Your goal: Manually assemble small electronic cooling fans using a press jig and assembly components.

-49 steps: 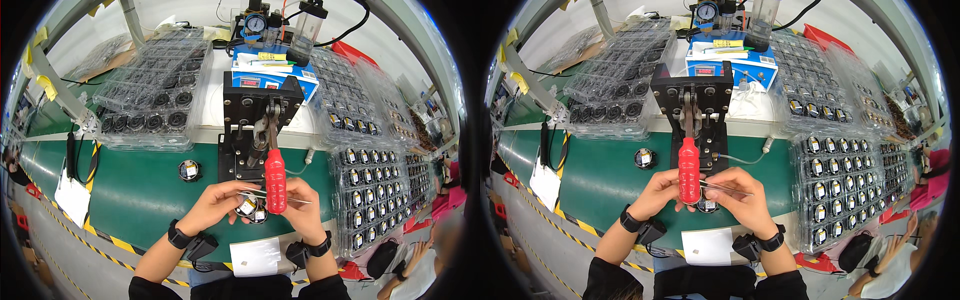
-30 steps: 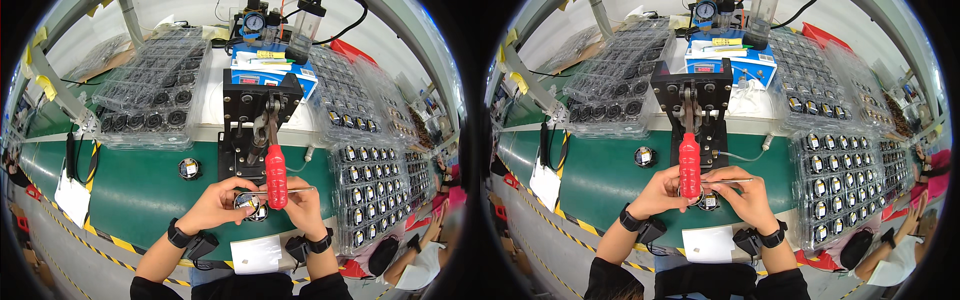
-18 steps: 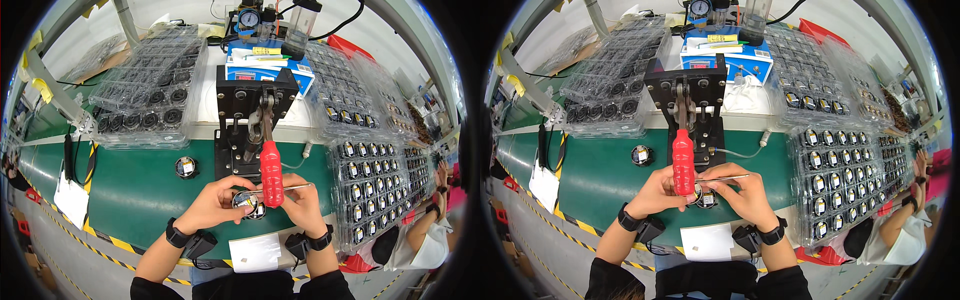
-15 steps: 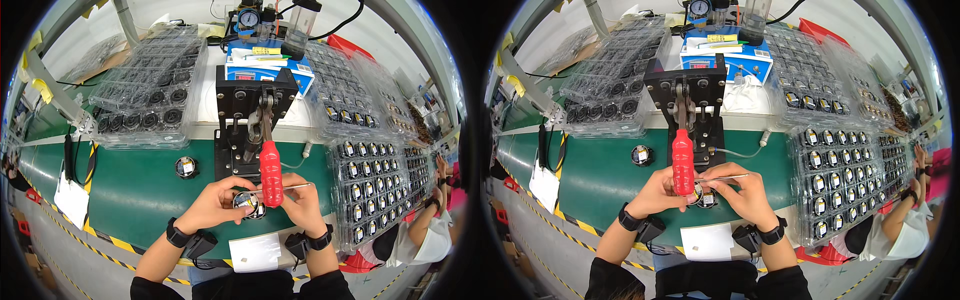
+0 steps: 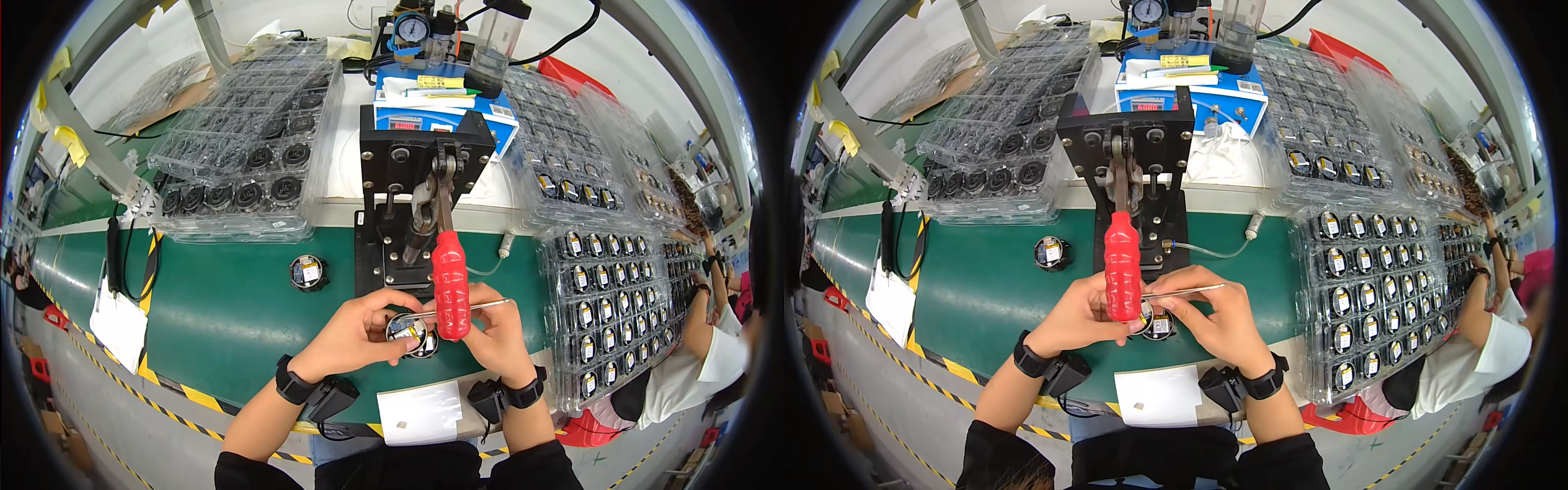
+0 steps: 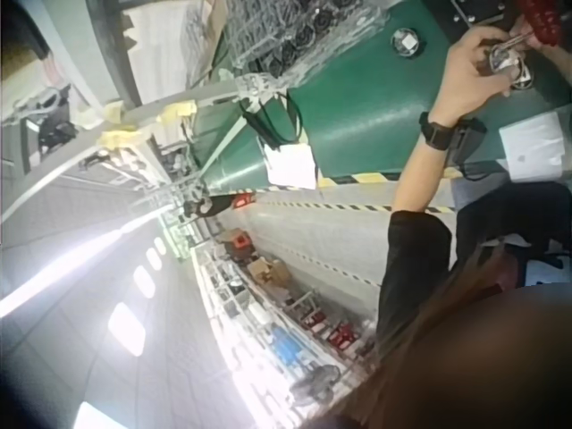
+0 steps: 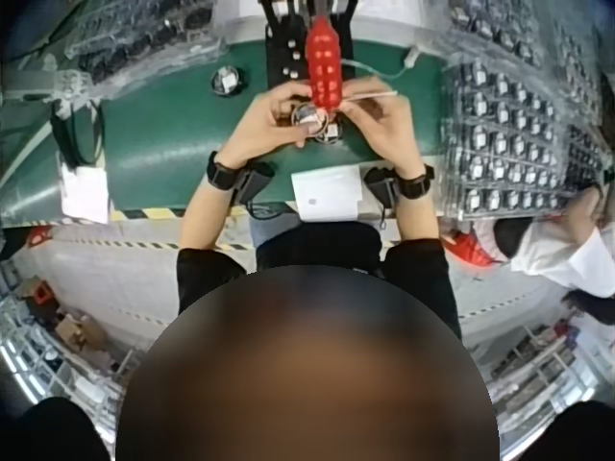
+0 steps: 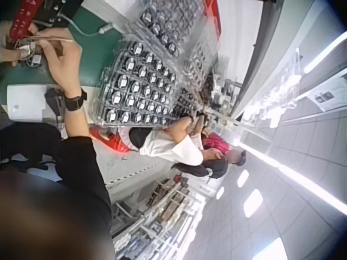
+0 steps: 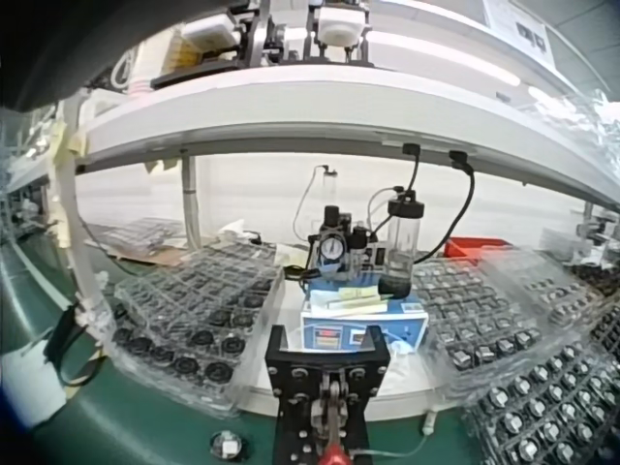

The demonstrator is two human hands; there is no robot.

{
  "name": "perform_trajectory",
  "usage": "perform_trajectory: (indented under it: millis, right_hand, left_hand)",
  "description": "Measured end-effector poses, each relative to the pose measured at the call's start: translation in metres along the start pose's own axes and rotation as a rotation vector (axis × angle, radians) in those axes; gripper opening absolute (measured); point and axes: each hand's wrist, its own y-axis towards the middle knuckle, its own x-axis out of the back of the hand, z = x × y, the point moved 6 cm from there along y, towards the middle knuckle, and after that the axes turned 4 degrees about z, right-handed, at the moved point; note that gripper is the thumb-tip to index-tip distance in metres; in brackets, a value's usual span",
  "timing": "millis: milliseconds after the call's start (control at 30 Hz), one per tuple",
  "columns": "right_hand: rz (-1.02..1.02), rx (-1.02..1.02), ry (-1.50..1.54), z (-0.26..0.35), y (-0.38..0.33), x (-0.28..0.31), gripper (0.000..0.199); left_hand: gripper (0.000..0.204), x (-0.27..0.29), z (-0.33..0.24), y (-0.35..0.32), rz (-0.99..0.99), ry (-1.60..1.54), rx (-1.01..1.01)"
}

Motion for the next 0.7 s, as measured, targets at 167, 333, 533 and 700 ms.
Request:
perform_trajectory:
  millis: [167,333,533,700]
  right_hand:
    - [-0.005,0.013,-0.100,0.002,0.001,-0.003,0.013]
    - [-0.013,0.068,-0.319,0.007,0.001,-0.002,0.012]
    - [-0.282,0.060,0.055,0.004,-0.002,0.013,0.017]
    - [-0.409,-0.007,0.227,-0.006,-0.004,0.030,0.015]
  left_hand:
    - [0.039,-0.001,0.001,-0.002,0.001,0.036,-0.015]
    - [0.039,-0.006,-0.002,0.002,-0.042,0.193,-0.050]
    - [0.044,0.000,-0.012,0.001,-0.155,0.155,-0.018]
    - [0.045,-0.002,-0.006,0.003,-0.111,0.285,-0.043]
